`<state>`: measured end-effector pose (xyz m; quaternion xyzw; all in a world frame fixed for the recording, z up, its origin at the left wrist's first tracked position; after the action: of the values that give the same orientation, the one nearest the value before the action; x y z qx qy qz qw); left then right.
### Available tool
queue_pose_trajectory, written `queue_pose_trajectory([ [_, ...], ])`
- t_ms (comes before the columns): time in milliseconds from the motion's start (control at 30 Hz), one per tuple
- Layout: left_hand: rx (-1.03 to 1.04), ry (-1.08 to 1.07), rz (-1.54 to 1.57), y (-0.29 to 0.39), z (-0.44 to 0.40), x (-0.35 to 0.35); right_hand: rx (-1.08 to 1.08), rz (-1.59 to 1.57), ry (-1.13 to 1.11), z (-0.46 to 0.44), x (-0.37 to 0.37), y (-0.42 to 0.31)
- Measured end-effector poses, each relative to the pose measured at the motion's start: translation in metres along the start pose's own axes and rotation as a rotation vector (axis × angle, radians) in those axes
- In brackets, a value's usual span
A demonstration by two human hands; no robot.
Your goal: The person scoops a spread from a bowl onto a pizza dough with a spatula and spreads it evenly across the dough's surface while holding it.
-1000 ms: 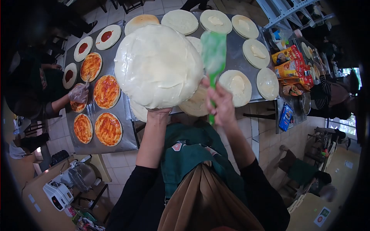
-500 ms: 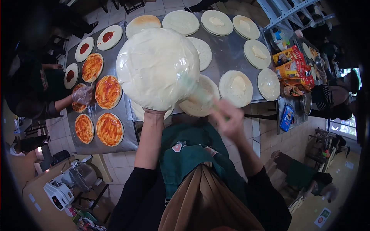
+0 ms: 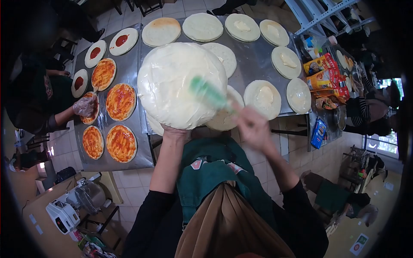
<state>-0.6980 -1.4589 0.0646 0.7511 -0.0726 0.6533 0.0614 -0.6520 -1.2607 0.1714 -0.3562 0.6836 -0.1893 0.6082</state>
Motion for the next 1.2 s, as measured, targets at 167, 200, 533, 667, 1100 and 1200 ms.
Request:
queue_pose_trajectory([
  [167, 0.202, 0.742, -0.396, 0.011, 0.032, -0.025, -0.156, -0.052, -0.143, 0.031, 0.021, -0.035],
  [200, 0.192, 0.685, -0.364, 0.011, 0.032, -0.027, -0.082, -0.158, -0.031, 0.020, 0.012, -0.014],
  [533, 0.101, 0.152, 0.113, 0.023, 0.003, -0.009, 0.033, -0.223, 0.023, 0.023, 0.010, -0.004],
  [667, 0.206, 0.316, -0.131, 0.017, -0.006, 0.009, 0.230, -0.268, 0.097, 0.022, 0.025, 0.039],
  [1100, -0.120, 0.075, 0.460, 0.002, -0.018, 0.025, 0.297, -0.838, 0.068, -0.023, 0.015, 0.029],
  [1200, -0.086, -0.005, 0.540, -0.007, -0.025, 0.022, 0.192, -0.523, 0.245, 0.013, 0.040, 0.044],
])
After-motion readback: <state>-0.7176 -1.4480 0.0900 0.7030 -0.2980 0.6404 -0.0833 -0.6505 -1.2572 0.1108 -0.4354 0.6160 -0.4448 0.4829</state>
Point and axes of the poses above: each hand's wrist, its own z-axis away from the middle knuckle, its own x-axis out of the palm, y = z × x, the point moved 7 cm from there along -z, towards the middle knuckle, and after that the axes turned 8 degrees about z, right-handed, at the moved point
